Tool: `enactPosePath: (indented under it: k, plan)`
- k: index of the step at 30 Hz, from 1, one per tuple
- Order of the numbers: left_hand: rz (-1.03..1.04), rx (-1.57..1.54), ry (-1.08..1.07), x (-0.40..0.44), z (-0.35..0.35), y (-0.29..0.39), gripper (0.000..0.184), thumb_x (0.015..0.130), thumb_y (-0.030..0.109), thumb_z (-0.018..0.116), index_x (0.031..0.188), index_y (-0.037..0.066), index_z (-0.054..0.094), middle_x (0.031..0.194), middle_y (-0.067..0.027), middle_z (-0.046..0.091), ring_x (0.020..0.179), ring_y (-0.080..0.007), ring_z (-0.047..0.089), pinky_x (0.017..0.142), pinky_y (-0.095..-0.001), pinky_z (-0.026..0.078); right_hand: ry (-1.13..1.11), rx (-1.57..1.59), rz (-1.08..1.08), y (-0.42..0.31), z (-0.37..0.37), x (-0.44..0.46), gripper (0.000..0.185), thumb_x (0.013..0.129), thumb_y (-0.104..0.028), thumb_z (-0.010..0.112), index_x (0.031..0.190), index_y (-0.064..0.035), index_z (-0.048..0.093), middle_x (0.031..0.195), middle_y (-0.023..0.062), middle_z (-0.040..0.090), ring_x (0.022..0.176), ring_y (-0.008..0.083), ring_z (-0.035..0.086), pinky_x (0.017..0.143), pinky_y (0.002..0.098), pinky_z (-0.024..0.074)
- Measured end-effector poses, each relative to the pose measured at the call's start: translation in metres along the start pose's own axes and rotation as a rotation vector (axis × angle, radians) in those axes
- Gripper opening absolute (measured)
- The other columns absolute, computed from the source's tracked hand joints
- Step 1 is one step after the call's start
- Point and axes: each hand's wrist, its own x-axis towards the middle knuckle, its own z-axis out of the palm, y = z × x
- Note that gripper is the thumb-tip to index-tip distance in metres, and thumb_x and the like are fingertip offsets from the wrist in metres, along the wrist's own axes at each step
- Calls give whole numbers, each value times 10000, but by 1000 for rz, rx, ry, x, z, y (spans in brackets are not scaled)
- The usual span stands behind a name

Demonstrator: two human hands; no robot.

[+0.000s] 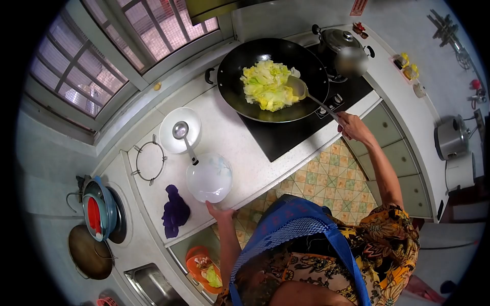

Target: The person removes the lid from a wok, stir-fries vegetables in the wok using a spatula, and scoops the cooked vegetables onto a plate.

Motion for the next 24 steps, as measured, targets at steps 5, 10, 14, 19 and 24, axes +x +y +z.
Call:
enactPosePath:
  k: [5,10,14,19,24]
  plan:
    - [-59,63,54,43,-32,0,770,641,686,474,1231,196,412,1202,-52,373,1023,-302,297,825,-514,249,67,17,-28,5,-5,-1,287,920,-190,352,1052,23,492,628,74,557,476,135,513,395,264,424]
    - [-29,52,127,4,-1,1,732,705,626,445,1264,156,404,1337,-87,320,1226,-339,255,948,-609,169,142,54,-14,6,-9,13,333,915,-176,336,1128,40,473,631,85,565,483,143,533,398,279,443]
    - [-15,95,109,-15,9,0,742,641,674,487,1195,182,442,1189,-90,363,1006,-322,291,779,-518,273,86,24,6,4,-12,25,340,903,-152,328,1140,46,470,625,91,563,476,146,533,396,282,442]
    - [-29,65,160,-27,20,1,782,675,650,473,1268,148,377,1267,-95,353,1111,-348,296,856,-583,236,39,36,10,7,-4,46,286,874,-105,321,1034,51,498,614,82,548,459,129,511,383,260,420]
    - [-26,57,173,-35,27,0,777,678,645,476,1274,156,377,1269,-90,359,1126,-334,295,875,-565,236,-173,550,90,35,-4,69,194,899,-110,338,953,11,479,634,45,530,430,77,433,358,205,359]
